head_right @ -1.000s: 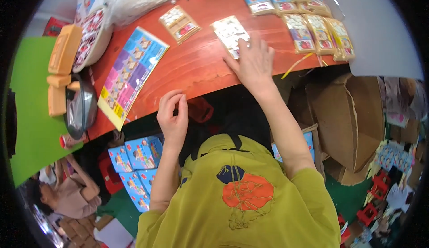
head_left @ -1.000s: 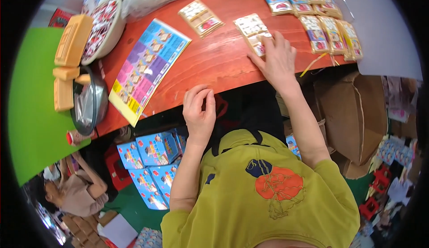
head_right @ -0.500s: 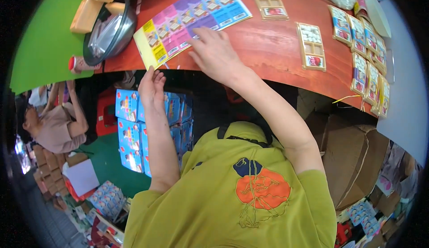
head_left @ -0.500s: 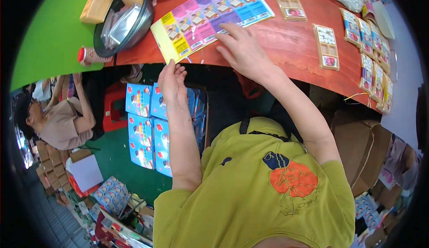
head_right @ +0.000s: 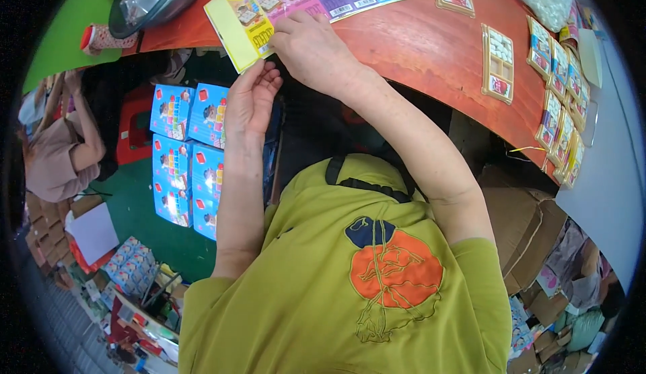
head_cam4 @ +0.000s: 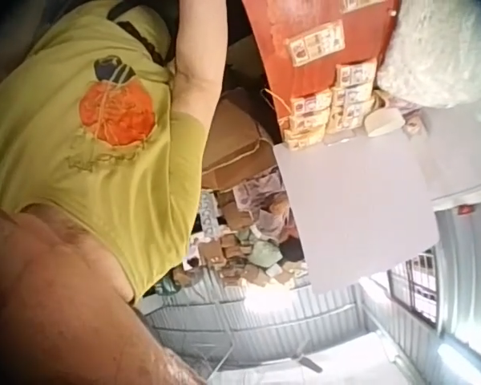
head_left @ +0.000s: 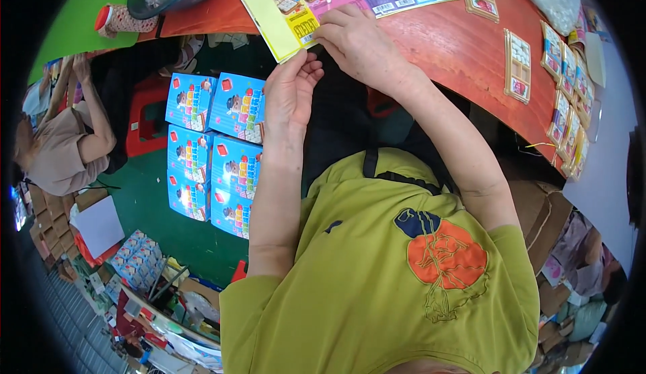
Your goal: Pack small toy or candy sets into plastic containers and apply labels.
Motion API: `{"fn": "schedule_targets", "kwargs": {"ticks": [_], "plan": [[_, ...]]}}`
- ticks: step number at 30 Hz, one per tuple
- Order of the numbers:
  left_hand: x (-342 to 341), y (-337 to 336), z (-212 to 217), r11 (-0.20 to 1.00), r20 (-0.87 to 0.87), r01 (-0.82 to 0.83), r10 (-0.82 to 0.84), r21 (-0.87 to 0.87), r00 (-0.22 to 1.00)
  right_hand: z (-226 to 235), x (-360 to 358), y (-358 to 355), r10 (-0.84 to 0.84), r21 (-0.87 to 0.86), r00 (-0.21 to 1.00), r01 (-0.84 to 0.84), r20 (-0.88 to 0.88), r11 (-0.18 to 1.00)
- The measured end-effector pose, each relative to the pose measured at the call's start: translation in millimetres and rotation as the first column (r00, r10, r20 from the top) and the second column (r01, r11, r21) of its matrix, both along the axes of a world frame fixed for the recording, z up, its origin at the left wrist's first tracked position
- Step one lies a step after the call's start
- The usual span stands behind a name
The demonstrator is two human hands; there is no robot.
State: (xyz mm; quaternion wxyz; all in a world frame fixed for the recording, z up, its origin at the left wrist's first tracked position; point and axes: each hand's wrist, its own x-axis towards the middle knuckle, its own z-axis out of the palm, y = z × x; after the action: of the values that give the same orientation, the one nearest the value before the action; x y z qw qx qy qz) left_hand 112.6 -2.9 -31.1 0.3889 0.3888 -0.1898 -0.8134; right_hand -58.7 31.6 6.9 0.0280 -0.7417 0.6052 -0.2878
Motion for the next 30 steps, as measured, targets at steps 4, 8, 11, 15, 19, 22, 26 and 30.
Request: {"fn": "schedule_targets", "kwargs": {"ticks": [4,8,11,15,19,22,26,30], "plan": [[-1.4,-2.8,-2.7,0.999,-0.039,-0.031,0.031,-0.013,0.999,1.6,6.8,-5.2,-0.002,0.026,1.0,0.002,-0.003,1.0],[-2.9,-6.2,-2.1,0.999,-0.049,-0.039,0.037,-0.036,0.998,1.4,9.7,-10.5,-0.01,0.031,1.0,0.01,-0.001,0.999],[-4.8,-4.1,1.4,0.985,0.034,-0.053,0.059,-0.166,0.998,3.0,7.9,-15.7,0.014,0.043,1.0,-0.015,0.018,0.999],[-10.7,-3.0,6.6,0.952,0.154,-0.058,0.109,-0.3,0.982,4.4,1.4,-23.8,0.104,0.044,0.992,-0.107,0.071,0.993],[-12.7,-2.6,6.9,0.91,0.233,-0.032,0.139,-0.413,0.962,7.7,-2.5,-28.8,0.121,0.106,0.988,-0.131,0.097,0.986],[-9.2,-2.6,4.6,0.92,0.182,-0.019,0.098,-0.391,0.978,7.6,-2.2,-29.1,0.168,0.049,0.985,-0.17,0.039,0.984],[-9.1,-0.5,4.8,0.953,0.077,-0.05,0.076,-0.3,0.994,0.6,5.0,-24.8,0.164,-0.04,0.982,-0.161,0.09,0.986],[-8.8,-1.8,6.7,0.951,0.1,-0.057,0.091,-0.303,0.991,-3.9,7.9,-25.2,0.114,-0.1,0.989,-0.105,0.089,0.989]]}}
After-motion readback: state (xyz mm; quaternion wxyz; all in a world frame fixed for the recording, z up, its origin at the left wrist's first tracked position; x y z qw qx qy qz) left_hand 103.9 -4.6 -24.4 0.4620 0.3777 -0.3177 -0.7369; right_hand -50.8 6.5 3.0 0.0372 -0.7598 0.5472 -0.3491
